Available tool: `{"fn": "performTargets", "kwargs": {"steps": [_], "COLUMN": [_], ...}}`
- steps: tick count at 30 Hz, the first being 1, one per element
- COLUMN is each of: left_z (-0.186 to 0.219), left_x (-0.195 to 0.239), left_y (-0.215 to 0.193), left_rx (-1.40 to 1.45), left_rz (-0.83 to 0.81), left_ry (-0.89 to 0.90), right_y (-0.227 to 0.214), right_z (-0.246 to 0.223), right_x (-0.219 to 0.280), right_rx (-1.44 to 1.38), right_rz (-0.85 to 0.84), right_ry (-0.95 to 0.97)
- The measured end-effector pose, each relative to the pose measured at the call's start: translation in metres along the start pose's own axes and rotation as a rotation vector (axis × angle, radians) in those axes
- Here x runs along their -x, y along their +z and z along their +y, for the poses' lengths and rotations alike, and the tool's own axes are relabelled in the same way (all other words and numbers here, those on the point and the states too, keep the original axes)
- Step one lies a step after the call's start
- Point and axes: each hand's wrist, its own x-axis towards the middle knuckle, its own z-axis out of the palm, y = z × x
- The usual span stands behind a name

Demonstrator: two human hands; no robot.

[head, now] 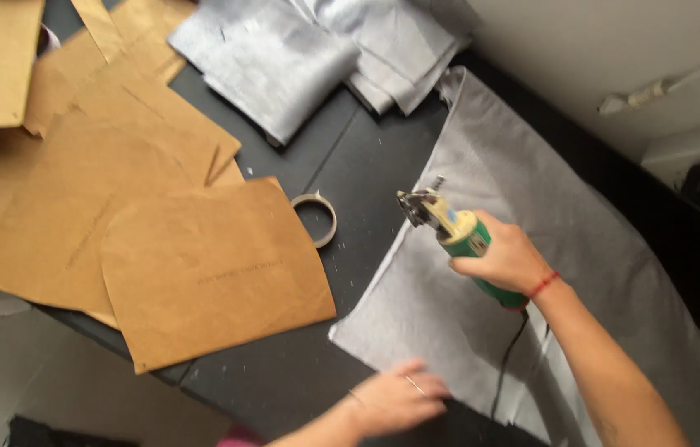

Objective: Tracing cardboard patterns onto fabric with a pen and cutting them out using an electric rotary cutter.

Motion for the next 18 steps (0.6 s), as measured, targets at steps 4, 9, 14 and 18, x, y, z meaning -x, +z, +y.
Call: {"fn": "performTargets", "kwargs": {"steps": [4,9,14,18], "left_z": [0.01,0.015,0.019,0.022], "left_x": [0.021,0.034,0.029,0.031], "left_y": [-0.057,-0.055,-0.047,-0.045], "left_rx": [-0.052,-0.27,-0.316,-0.37], "left_rz": [0.102,0.088,0.06,0.042], "left_ry": [-0.122,-0.185,-0.186,-0.181], "right_y": [0.023,0.059,0.076,0.093], "right_z": [0.097,0.214,0.247,0.278], "right_x": [0.063,0.152,0.207,0.201], "right_rx": [-0.008,0.214,0.138,0.252], "right_rz": [-0.013,-0.272,-0.331,-0.249], "right_ry": [0.002,0.183,0.416,0.367]}}
